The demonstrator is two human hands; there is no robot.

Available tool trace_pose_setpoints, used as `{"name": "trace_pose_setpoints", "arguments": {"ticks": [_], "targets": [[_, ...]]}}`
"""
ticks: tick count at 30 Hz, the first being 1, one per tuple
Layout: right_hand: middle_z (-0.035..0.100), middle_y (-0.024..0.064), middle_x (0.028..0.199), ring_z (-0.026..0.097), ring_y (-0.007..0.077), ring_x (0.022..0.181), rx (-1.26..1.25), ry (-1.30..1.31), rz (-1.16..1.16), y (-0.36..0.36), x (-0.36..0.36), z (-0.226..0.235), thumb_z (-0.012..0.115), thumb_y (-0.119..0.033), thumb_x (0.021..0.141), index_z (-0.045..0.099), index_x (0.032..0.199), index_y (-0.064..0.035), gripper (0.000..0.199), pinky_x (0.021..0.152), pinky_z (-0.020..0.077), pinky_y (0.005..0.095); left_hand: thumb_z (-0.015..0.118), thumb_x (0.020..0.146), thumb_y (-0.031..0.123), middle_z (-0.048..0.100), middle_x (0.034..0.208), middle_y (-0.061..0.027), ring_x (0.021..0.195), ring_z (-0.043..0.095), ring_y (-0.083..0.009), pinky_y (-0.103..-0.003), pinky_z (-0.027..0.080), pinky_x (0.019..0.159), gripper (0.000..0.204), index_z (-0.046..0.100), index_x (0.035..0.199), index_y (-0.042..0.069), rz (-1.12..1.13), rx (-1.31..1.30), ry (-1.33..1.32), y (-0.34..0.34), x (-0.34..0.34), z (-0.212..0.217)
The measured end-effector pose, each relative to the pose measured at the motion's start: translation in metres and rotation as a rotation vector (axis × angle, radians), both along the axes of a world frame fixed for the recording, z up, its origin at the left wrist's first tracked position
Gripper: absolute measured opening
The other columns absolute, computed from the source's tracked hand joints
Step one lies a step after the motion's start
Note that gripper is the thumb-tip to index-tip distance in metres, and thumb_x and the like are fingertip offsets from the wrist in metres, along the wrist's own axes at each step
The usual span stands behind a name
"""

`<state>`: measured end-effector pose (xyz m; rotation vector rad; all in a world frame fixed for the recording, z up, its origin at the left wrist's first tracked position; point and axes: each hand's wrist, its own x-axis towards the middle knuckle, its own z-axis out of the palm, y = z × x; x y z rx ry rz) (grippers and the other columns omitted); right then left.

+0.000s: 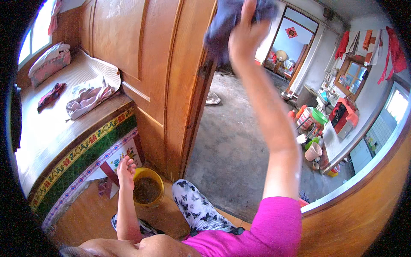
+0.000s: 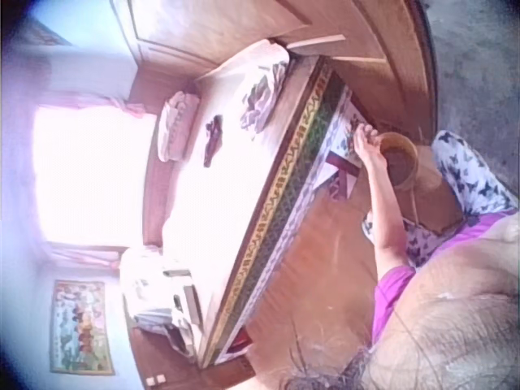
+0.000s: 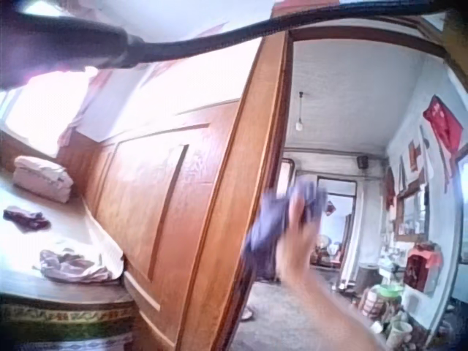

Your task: The person sits on the floor and wipes a wooden door frame with a cloth. They repeatedly dip the cloth into a yellow bucket of water to wet it and continue cleaning the vertical and horizontal sections of the frame.

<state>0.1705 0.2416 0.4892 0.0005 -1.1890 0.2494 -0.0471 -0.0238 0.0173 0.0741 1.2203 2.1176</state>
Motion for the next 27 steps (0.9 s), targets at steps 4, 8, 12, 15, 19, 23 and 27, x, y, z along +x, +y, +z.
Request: {"name": "trace_pose_setpoints", "arguments": {"ticks": [4, 8, 12, 15, 19, 23, 27], "targets": [[0.073, 0.0186, 0.094, 0.068, 0.0351, 0.087, 0.255, -0.127, -0.452, 0.023, 0.002, 0.156, 0.057, -0.039, 0.103, 0.066, 0.111, 0.0032, 0.044, 0.080, 0.0511, 0.0416, 0.058, 0.102, 0.028, 0.066, 0.089, 0.0025, 0.075, 0.059, -0.0082, -0.023, 0.043, 0.064, 0.024, 0.063, 0.115, 0.010, -0.029, -0.038, 0.025, -0.002, 0.007, -0.003], [0.071, 0.0236, 0.086, 0.070, 0.0375, 0.081, 0.336, -0.062, -0.805, 0.104, -0.015, 0.186, 0.050, -0.036, 0.106, 0.068, 0.105, 0.0029, 0.042, 0.073, 0.0529, 0.0440, 0.060, 0.101, 0.026, 0.066, 0.089, 0.0014, 0.074, 0.059, -0.0082, -0.022, 0.043, 0.060, 0.022, 0.063, 0.115, 0.010, -0.066, -0.007, -0.006, 0.011, 0.016, -0.003], [0.067, 0.0237, 0.101, 0.066, 0.0406, 0.092, 0.458, -0.138, -0.398, 0.056, -0.025, 0.082, 0.052, -0.017, 0.103, 0.064, 0.104, 0.0023, 0.022, 0.085, 0.0510, 0.0456, 0.060, 0.102, 0.025, 0.066, 0.089, 0.0013, 0.072, 0.058, -0.0084, -0.022, 0.043, 0.059, 0.021, 0.063, 0.115, 0.009, -0.025, -0.038, 0.026, -0.009, 0.008, 0.002], [0.067, 0.0161, 0.111, 0.059, 0.0330, 0.111, 0.413, -0.296, -0.969, 0.108, 0.008, 0.037, 0.069, -0.021, 0.096, 0.062, 0.114, -0.0038, 0.026, 0.092, 0.0465, 0.0468, 0.060, 0.102, 0.024, 0.066, 0.089, 0.0012, 0.072, 0.058, -0.0084, -0.023, 0.044, 0.059, 0.021, 0.063, 0.116, 0.009, -0.077, -0.007, 0.006, 0.001, 0.014, 0.001], [0.063, 0.0180, 0.107, 0.053, 0.0383, 0.117, 0.345, -0.426, -0.714, 0.071, 0.015, -0.044, 0.073, -0.017, 0.088, 0.064, 0.119, -0.0082, 0.033, 0.092, 0.0473, 0.0509, 0.059, 0.102, 0.023, 0.066, 0.089, 0.0014, 0.072, 0.058, -0.0084, -0.022, 0.043, 0.059, 0.020, 0.063, 0.116, 0.009, -0.036, -0.047, 0.008, 0.001, 0.008, -0.007], [0.061, 0.0202, 0.104, 0.061, 0.0423, 0.105, 0.362, -0.533, -0.498, 0.072, 0.032, -0.024, 0.072, -0.016, 0.089, 0.061, 0.114, -0.0076, 0.029, 0.087, 0.0501, 0.0521, 0.059, 0.102, 0.023, 0.066, 0.088, 0.0018, 0.072, 0.059, -0.0088, -0.022, 0.043, 0.059, 0.020, 0.063, 0.115, 0.009, -0.016, -0.047, -0.038, -0.002, 0.000, -0.010], [0.066, 0.0249, 0.110, 0.066, 0.0396, 0.099, 0.482, 0.038, -0.814, 0.104, 0.006, 0.109, 0.058, -0.007, 0.093, 0.064, 0.106, 0.0029, 0.017, 0.086, 0.0522, 0.0445, 0.059, 0.102, 0.024, 0.066, 0.089, 0.0015, 0.072, 0.059, -0.0089, -0.021, 0.043, 0.059, 0.020, 0.063, 0.115, 0.010, -0.019, -0.045, 0.005, -0.003, -0.003, -0.013]]}}
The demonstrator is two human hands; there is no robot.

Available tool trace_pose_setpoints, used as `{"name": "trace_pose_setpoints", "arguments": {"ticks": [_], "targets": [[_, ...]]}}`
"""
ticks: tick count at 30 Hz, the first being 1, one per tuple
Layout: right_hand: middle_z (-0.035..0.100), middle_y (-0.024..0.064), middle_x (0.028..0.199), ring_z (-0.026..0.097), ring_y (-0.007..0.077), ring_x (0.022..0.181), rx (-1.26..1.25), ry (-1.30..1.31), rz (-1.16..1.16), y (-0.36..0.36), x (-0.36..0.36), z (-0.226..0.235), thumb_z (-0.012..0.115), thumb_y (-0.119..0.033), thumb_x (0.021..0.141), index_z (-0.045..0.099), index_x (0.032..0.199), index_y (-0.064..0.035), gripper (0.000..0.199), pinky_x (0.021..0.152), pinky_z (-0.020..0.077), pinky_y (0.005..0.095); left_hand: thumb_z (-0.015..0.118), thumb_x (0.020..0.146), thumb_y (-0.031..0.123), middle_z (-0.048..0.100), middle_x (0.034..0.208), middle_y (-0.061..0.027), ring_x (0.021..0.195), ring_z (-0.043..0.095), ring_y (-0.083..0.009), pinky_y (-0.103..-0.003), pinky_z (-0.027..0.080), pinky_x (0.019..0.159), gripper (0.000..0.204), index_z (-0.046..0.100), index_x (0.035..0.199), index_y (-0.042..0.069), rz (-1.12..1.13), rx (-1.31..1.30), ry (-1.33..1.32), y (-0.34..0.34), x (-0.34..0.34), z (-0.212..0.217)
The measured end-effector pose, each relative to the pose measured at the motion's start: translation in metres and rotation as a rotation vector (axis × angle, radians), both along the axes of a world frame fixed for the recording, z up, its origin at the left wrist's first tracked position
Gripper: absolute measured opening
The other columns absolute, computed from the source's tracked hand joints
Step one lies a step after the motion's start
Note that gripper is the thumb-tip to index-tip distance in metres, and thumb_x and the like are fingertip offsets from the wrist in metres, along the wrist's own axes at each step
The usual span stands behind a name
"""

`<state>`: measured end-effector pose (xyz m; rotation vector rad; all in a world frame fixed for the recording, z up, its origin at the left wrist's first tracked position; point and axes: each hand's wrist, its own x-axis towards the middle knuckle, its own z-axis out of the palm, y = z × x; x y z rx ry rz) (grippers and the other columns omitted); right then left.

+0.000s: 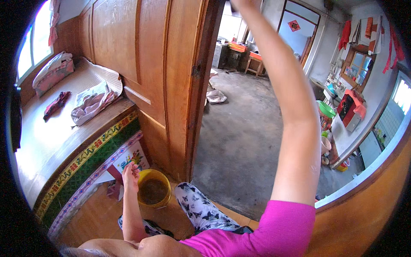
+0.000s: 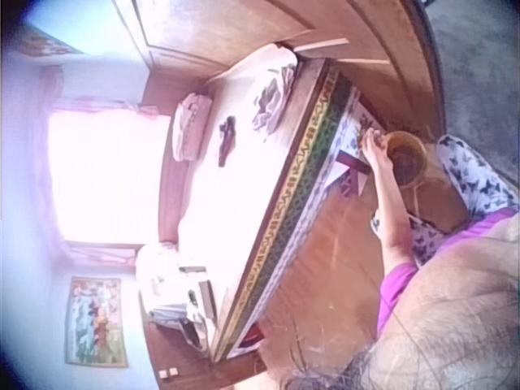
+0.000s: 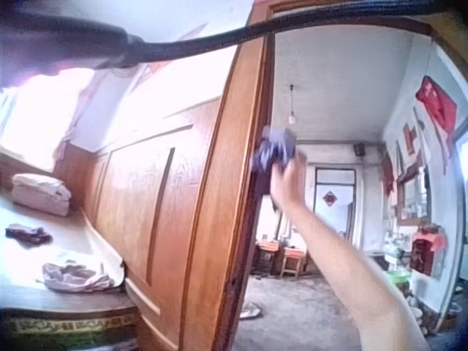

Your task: The person sits on the floor and wipes a wooden door frame with a cloth. They repeatedly dip the cloth into a yellow bucket of water to wet it and continue cleaning the vertical and horizontal sections of the frame.

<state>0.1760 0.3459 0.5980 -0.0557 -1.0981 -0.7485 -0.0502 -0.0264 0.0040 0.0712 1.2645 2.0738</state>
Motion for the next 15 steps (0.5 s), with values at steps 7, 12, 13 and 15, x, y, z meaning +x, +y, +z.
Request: {"name": "trace_pose_setpoints", "arguments": {"ticks": [7, 12, 13, 15], "targets": [[0.058, 0.0208, 0.120, 0.058, 0.0429, 0.112, -0.319, -0.008, -0.093, -0.046, -0.032, 0.030, 0.057, 0.004, 0.082, 0.063, 0.116, -0.0038, 0.035, 0.097, 0.0500, 0.0487, 0.058, 0.102, 0.024, 0.065, 0.089, 0.0014, 0.072, 0.058, -0.0083, -0.021, 0.043, 0.059, 0.019, 0.064, 0.115, 0.011, 0.003, 0.004, -0.014, -0.002, 0.001, 0.001], [0.057, 0.0185, 0.113, 0.059, 0.0407, 0.106, -0.229, -0.151, -0.072, -0.044, -0.020, -0.052, 0.058, 0.005, 0.083, 0.063, 0.116, -0.0045, 0.036, 0.089, 0.0516, 0.0484, 0.057, 0.103, 0.024, 0.065, 0.089, 0.0017, 0.073, 0.058, -0.0083, -0.021, 0.043, 0.059, 0.019, 0.064, 0.115, 0.010, -0.004, -0.010, -0.011, -0.012, 0.001, 0.004], [0.060, 0.0198, 0.111, 0.061, 0.0404, 0.105, -0.317, -0.161, -0.036, -0.046, -0.018, -0.072, 0.061, 0.004, 0.083, 0.065, 0.114, -0.0039, 0.032, 0.090, 0.0522, 0.0466, 0.057, 0.103, 0.024, 0.065, 0.089, 0.0019, 0.073, 0.058, -0.0083, -0.021, 0.043, 0.059, 0.019, 0.063, 0.115, 0.010, -0.009, -0.008, -0.014, -0.010, 0.004, 0.006], [0.057, 0.0196, 0.115, 0.063, 0.0413, 0.103, -0.275, -0.227, -0.078, -0.042, -0.005, -0.118, 0.073, -0.008, 0.084, 0.065, 0.119, -0.0091, 0.037, 0.084, 0.0559, 0.0487, 0.057, 0.103, 0.023, 0.065, 0.088, 0.0023, 0.072, 0.058, -0.0086, -0.021, 0.043, 0.059, 0.019, 0.063, 0.114, 0.009, -0.024, 0.020, -0.013, -0.001, 0.008, 0.011]]}}
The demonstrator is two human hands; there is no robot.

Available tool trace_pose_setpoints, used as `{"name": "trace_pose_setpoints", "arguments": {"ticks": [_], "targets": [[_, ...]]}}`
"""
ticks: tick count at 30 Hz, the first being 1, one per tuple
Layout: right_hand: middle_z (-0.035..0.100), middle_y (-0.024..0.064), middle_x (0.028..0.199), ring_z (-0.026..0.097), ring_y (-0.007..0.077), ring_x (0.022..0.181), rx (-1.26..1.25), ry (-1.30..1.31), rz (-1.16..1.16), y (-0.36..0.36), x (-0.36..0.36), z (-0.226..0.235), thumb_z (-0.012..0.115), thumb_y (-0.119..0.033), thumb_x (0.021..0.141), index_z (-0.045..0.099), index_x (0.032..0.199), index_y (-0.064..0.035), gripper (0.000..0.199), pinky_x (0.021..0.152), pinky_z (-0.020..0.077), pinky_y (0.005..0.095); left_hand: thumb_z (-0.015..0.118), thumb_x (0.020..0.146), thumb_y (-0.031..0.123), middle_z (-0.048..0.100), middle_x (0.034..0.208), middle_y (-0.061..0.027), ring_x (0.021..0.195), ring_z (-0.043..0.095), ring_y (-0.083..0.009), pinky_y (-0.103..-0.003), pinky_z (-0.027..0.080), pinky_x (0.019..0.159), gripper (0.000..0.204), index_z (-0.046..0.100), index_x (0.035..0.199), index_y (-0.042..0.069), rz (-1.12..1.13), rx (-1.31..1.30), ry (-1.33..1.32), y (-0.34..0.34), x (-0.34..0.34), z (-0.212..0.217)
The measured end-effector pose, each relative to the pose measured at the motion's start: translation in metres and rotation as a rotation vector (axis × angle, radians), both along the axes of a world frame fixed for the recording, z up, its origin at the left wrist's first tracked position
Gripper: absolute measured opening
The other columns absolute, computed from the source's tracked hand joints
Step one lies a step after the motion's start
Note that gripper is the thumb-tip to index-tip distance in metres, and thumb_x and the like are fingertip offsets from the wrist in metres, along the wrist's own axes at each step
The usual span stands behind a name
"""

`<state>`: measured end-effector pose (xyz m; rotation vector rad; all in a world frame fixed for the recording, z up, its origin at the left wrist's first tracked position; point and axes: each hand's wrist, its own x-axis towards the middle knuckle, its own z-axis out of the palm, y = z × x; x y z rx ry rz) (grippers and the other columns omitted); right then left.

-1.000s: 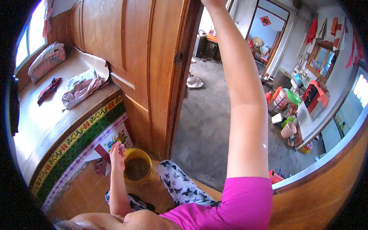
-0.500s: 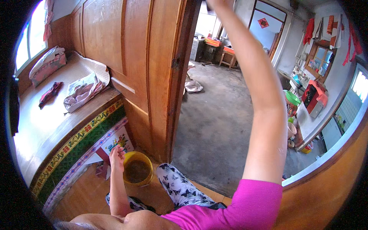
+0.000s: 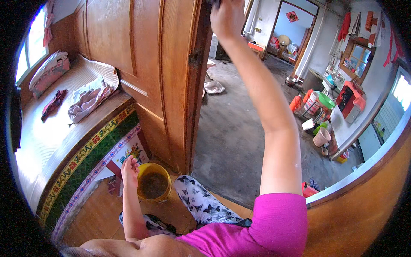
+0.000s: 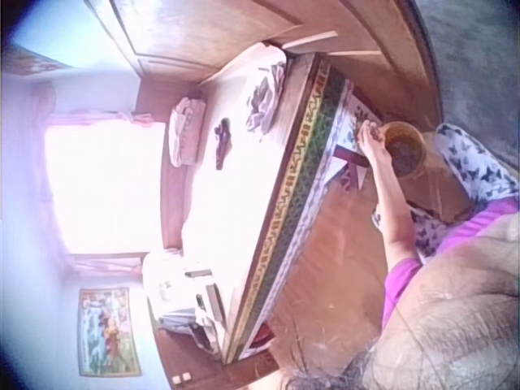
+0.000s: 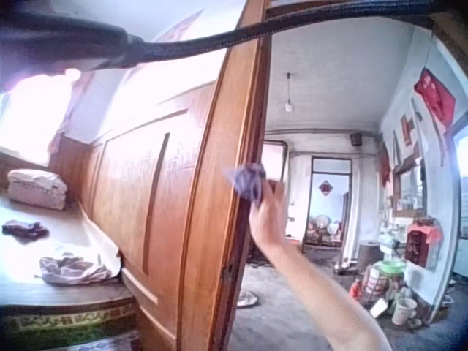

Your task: The person sits on the floor and wipes a wooden door frame with a cloth. They repeatedly dip the cloth into a yellow bucket of water to wet it and continue cleaning the vertical and horizontal sections of the frame.

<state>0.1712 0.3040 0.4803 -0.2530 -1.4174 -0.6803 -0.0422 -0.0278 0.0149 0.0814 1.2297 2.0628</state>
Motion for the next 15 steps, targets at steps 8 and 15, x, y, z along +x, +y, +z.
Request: {"name": "trace_pose_setpoints", "arguments": {"ticks": [8, 15], "targets": [[0.060, 0.0115, 0.111, 0.063, 0.0326, 0.105, -0.283, -0.437, 0.166, -0.019, 0.046, -0.084, 0.081, -0.003, 0.072, 0.066, 0.117, -0.0114, 0.048, 0.086, 0.0549, 0.0404, 0.060, 0.101, 0.024, 0.066, 0.089, 0.0018, 0.072, 0.059, -0.0093, -0.022, 0.043, 0.059, 0.019, 0.064, 0.115, 0.011, 0.020, -0.015, 0.004, 0.004, -0.005, -0.007], [0.065, 0.0225, 0.110, 0.062, 0.0404, 0.105, -0.064, -0.003, 0.317, 0.011, 0.005, 0.102, 0.068, -0.005, 0.085, 0.068, 0.107, -0.0026, 0.022, 0.089, 0.0517, 0.0452, 0.060, 0.102, 0.023, 0.066, 0.089, 0.0018, 0.072, 0.059, -0.0085, -0.021, 0.042, 0.059, 0.018, 0.064, 0.115, 0.012, 0.029, -0.023, 0.011, 0.008, -0.013, -0.011]]}}
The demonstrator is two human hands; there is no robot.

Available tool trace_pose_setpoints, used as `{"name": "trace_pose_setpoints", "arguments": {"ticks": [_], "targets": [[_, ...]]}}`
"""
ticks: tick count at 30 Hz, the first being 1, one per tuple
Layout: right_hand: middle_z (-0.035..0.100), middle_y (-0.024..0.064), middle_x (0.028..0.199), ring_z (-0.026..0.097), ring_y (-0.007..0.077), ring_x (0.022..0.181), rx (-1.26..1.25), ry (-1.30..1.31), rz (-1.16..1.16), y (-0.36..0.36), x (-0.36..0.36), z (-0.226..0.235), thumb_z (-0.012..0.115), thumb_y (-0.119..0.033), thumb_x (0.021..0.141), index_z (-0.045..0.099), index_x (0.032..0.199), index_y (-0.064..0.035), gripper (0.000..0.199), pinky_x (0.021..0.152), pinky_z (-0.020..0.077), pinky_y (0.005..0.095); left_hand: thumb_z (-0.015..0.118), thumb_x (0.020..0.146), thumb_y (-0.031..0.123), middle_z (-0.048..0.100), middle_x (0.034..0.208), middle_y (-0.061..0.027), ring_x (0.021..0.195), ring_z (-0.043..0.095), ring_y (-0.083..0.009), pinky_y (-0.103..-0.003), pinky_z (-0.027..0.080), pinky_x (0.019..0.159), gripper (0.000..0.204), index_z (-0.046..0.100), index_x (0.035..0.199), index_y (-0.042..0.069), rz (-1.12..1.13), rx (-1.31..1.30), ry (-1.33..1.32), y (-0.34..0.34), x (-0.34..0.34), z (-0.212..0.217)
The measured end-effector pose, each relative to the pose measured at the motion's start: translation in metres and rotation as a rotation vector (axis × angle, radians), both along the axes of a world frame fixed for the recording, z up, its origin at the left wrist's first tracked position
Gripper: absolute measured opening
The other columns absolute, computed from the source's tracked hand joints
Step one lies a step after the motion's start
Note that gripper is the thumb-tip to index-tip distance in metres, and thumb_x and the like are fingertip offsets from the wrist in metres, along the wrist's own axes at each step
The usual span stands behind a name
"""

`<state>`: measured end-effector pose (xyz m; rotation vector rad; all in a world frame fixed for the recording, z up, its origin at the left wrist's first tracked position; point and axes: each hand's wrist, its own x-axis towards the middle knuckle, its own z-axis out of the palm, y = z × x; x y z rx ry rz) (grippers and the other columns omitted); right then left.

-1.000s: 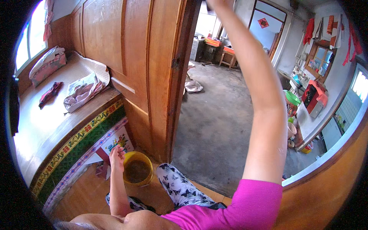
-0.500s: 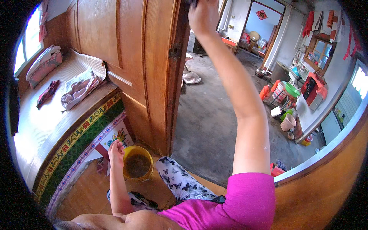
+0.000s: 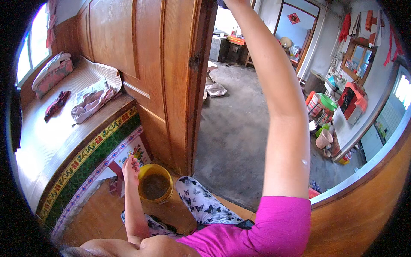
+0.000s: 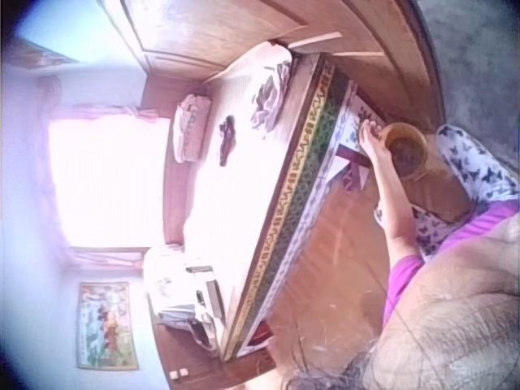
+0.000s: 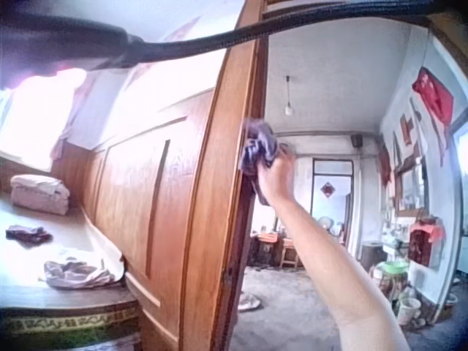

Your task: The person sits on the floor and wipes a wooden door frame with a cloth. They repeatedly dip the cloth into a yellow bucket of water to wet it and continue cleaning the vertical and horizontal sections of the frame.

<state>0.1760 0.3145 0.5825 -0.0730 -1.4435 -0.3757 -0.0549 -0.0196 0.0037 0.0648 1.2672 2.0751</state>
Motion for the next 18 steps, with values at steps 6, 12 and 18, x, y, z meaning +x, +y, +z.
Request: {"name": "trace_pose_setpoints", "arguments": {"ticks": [6, 12, 18], "targets": [[0.059, 0.0204, 0.110, 0.062, 0.0413, 0.106, 0.029, 0.079, -0.275, 0.008, -0.013, -0.083, 0.074, -0.012, 0.085, 0.062, 0.120, -0.0075, 0.038, 0.083, 0.0536, 0.0505, 0.061, 0.102, 0.023, 0.066, 0.089, 0.0016, 0.073, 0.059, -0.0092, -0.021, 0.042, 0.060, 0.017, 0.064, 0.114, 0.011, 0.000, 0.037, -0.022, -0.003, 0.010, 0.005], [0.053, 0.0202, 0.120, 0.061, 0.0432, 0.107, -0.249, -0.189, -0.176, -0.025, 0.010, -0.214, 0.076, -0.012, 0.080, 0.059, 0.122, -0.0088, 0.045, 0.082, 0.0556, 0.0486, 0.061, 0.101, 0.023, 0.066, 0.089, 0.0016, 0.073, 0.059, -0.0093, -0.022, 0.042, 0.060, 0.018, 0.064, 0.113, 0.011, -0.015, 0.030, -0.002, -0.002, 0.009, 0.007], [0.053, 0.0217, 0.118, 0.059, 0.0447, 0.110, -0.124, -0.437, -0.100, -0.026, 0.044, -0.201, 0.076, -0.005, 0.076, 0.060, 0.118, -0.0071, 0.045, 0.091, 0.0521, 0.0488, 0.060, 0.102, 0.022, 0.066, 0.089, 0.0017, 0.072, 0.059, -0.0086, -0.021, 0.043, 0.058, 0.018, 0.064, 0.115, 0.011, 0.033, 0.035, -0.015, -0.006, -0.003, 0.003]]}}
